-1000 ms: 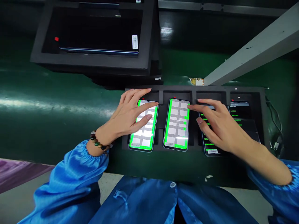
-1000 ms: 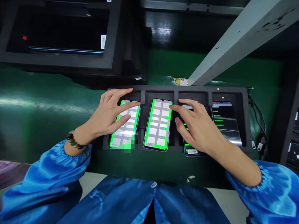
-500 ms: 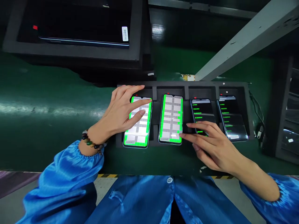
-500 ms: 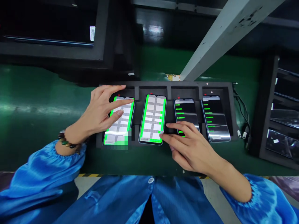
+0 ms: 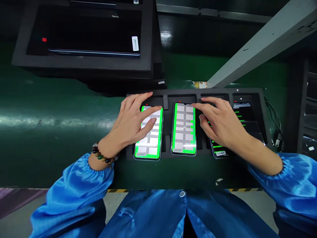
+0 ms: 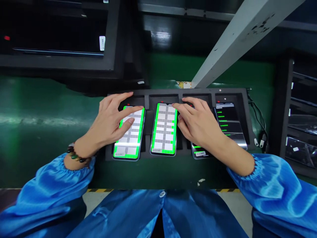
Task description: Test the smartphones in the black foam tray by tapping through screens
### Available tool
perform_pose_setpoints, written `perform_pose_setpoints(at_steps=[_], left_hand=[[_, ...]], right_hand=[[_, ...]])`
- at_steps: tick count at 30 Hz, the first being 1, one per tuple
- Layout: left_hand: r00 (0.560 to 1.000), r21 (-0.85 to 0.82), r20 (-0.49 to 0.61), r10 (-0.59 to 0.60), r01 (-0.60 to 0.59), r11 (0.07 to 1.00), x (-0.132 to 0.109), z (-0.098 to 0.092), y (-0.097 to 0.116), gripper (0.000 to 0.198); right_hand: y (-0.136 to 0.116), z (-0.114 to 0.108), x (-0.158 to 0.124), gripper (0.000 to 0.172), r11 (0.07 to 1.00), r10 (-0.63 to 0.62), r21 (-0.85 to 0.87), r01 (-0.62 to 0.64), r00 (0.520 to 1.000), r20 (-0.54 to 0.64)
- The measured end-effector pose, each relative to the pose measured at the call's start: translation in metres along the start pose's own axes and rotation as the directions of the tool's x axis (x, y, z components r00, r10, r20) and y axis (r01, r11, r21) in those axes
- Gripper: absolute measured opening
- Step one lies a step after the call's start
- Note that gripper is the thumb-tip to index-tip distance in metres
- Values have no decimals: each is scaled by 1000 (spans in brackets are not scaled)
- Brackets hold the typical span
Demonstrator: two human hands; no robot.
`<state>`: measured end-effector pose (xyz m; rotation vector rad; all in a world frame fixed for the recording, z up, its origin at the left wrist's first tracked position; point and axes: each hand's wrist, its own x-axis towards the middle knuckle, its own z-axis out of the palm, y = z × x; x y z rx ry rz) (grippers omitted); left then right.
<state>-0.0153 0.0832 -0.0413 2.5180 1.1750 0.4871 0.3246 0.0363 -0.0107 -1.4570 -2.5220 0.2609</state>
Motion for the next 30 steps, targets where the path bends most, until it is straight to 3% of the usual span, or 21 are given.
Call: perform_pose_setpoints(at_steps=[6, 11, 17, 21, 26, 30], left_hand=[[982, -6, -174, -73, 73, 997, -15, 2, -4, 44], [958, 77, -239, -157, 180, 981, -25, 3, -1, 41], [943, 118, -308, -123, 166, 979, -23, 5, 1, 40], [954, 111, -273, -128, 164, 980, -19, 2, 2, 41], [983, 127, -158, -89, 110, 986, -12, -1, 3, 40], [972, 132, -198, -125, 153, 979, -11, 2, 4, 41]], right_hand=[[-3, 3, 15, 48, 997, -17, 82, 11, 998, 67], [-8, 8, 31, 47, 982, -85, 175, 71, 994, 73], [5, -1, 12, 45, 991, -13, 131, 5, 998, 62], [11, -3, 2, 45, 990, 27, 137, -34, 998, 50], [7, 2, 13, 47, 978, 4, 207, -18, 998, 69], [3, 9, 26, 49, 970, -37, 244, 14, 995, 88]])
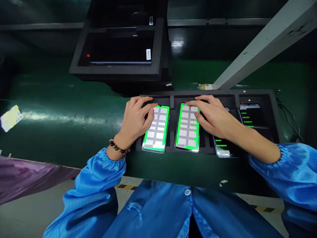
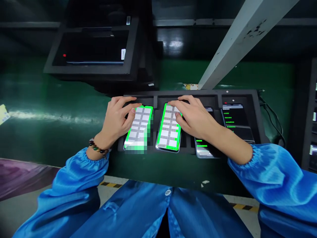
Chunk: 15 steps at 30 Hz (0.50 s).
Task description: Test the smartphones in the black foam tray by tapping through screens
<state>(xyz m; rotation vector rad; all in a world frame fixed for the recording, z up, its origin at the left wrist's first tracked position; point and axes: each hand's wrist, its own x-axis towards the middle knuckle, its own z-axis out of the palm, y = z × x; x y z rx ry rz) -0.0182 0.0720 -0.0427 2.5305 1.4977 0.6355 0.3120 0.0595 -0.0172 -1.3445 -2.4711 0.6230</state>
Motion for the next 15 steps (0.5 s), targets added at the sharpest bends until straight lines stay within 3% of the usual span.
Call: perform_pose_setpoints(at_steps=[7, 11, 15], left_hand=[[998, 18, -47, -41, 42, 999, -5, 1, 3, 40], [999, 18, -29, -36, 37, 999, -5, -1, 3, 42], [997, -22, 51, 50, -49, 999, -3, -2, 2, 41]], right_hand=[[-5, 3, 17, 51, 999, -34, 18, 32, 997, 66], [2, -4, 1, 49, 1000, 13, -21, -13, 999, 38], [6, -7, -14, 47, 999, 22, -47, -22, 1000, -3]])
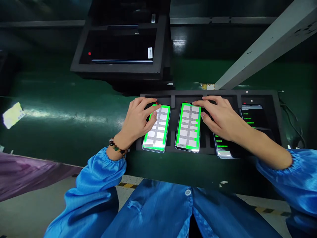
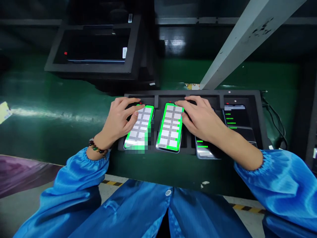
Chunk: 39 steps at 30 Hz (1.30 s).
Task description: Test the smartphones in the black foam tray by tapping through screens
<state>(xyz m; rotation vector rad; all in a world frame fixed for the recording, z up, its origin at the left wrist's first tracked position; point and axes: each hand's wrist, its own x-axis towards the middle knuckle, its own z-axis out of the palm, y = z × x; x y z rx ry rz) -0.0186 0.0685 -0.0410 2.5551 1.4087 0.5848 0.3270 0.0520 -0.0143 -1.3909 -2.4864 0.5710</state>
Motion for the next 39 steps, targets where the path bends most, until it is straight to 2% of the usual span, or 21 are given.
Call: perform_pose_setpoints(at_steps=[9, 26, 30, 36, 39], left_hand=[[996, -33, -8, 86, -86, 996, -11, -4, 1, 35], [990, -98, 23, 140, -137, 986, -81, -24, 18, 33], [990, -134, 26, 142, -137, 981, -96, -24, 19, 30], [983, -187, -66, 169, -178, 966, -98, -23, 18, 31], [993, -169, -75, 94, -105, 980, -95, -25, 16, 33]], right_hand=[[-17, 2, -8, 47, 998, -64, 20, 63, 997, 31], [-62, 10, -72, 55, 984, -162, 77, 160, 987, 11], [-68, 13, -81, 52, 977, -185, 107, 182, 982, 23], [-68, 15, -83, 51, 976, -179, 129, 175, 983, 25], [-66, 15, -78, 53, 984, -120, 132, 117, 993, 15]])
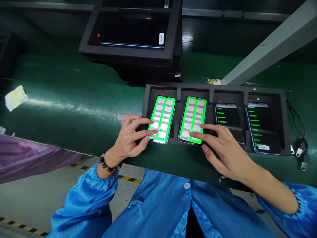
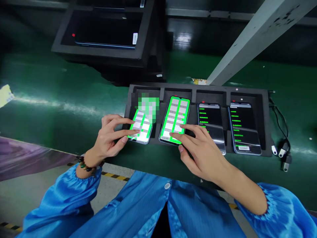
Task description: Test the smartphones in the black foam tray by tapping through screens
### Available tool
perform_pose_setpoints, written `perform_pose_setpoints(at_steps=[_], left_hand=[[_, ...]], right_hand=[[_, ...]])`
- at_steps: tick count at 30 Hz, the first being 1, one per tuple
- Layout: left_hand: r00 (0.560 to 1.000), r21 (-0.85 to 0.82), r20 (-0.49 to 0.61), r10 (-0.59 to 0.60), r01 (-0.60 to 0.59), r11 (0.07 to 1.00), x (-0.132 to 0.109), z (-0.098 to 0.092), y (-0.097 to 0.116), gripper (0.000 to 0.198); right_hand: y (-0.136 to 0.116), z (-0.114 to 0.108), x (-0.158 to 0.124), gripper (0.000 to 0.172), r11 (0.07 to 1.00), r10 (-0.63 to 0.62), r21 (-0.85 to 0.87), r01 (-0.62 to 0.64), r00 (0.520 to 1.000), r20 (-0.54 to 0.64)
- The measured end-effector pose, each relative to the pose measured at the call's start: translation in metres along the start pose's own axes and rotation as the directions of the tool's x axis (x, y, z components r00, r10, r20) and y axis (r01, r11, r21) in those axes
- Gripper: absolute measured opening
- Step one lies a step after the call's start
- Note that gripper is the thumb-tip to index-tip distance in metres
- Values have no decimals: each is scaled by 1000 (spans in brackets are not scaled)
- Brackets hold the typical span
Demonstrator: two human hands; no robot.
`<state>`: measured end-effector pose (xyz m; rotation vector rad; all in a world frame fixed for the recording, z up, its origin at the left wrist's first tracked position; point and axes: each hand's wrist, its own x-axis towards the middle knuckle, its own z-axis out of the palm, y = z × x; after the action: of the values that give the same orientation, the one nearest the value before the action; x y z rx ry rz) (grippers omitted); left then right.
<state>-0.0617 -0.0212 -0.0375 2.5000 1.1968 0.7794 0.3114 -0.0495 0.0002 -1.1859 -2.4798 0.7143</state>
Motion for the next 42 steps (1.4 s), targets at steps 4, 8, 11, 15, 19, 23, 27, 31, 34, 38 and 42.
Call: perform_pose_setpoints(at_steps=[4, 8, 11, 15, 19, 23, 27, 31, 34, 38, 42], left_hand=[[995, 88, -29, -99, 101, 991, -1, -4, -4, 36], [998, 97, 3, -60, 60, 993, -1, -5, -3, 34], [998, 63, 65, 12, -17, 998, 6, -1, 4, 34], [985, 10, 146, 89, -91, 996, 20, 5, 17, 38], [986, 3, 150, 75, -76, 997, 22, 3, 15, 36], [993, 97, 102, -58, 48, 994, 11, -6, 2, 35], [987, 161, 63, -147, 135, 978, 7, -11, -8, 40], [993, 113, 83, -82, 72, 991, 15, -4, -6, 38], [992, 77, 122, -13, 3, 997, 25, 5, 0, 38], [983, 50, 165, 80, -90, 995, 35, 10, 6, 39], [987, 79, 150, 50, -63, 995, 33, 5, 4, 36]], right_hand=[[-1, 4, 15, 55, 1000, 6, 14, -6, 1000, 8], [-4, 4, 26, 55, 999, -41, 36, 40, 999, 28], [0, -2, 16, 53, 1000, -18, 1, 18, 1000, 1], [9, -12, -8, 47, 997, 70, -27, -70, 997, -27], [11, -14, -9, 43, 996, 83, -34, -85, 996, -38], [9, -7, 16, 44, 999, 46, -28, -46, 999, -21], [10, -2, 42, 47, 1000, 0, -8, 0, 1000, 25], [13, -8, 44, 49, 999, -13, -49, 14, 999, 35], [18, -18, 28, 46, 995, 36, -93, -35, 999, 7], [25, -26, 7, 42, 991, 91, -102, -92, 996, -17], [25, -24, 13, 42, 994, 70, -79, -69, 998, 7]])
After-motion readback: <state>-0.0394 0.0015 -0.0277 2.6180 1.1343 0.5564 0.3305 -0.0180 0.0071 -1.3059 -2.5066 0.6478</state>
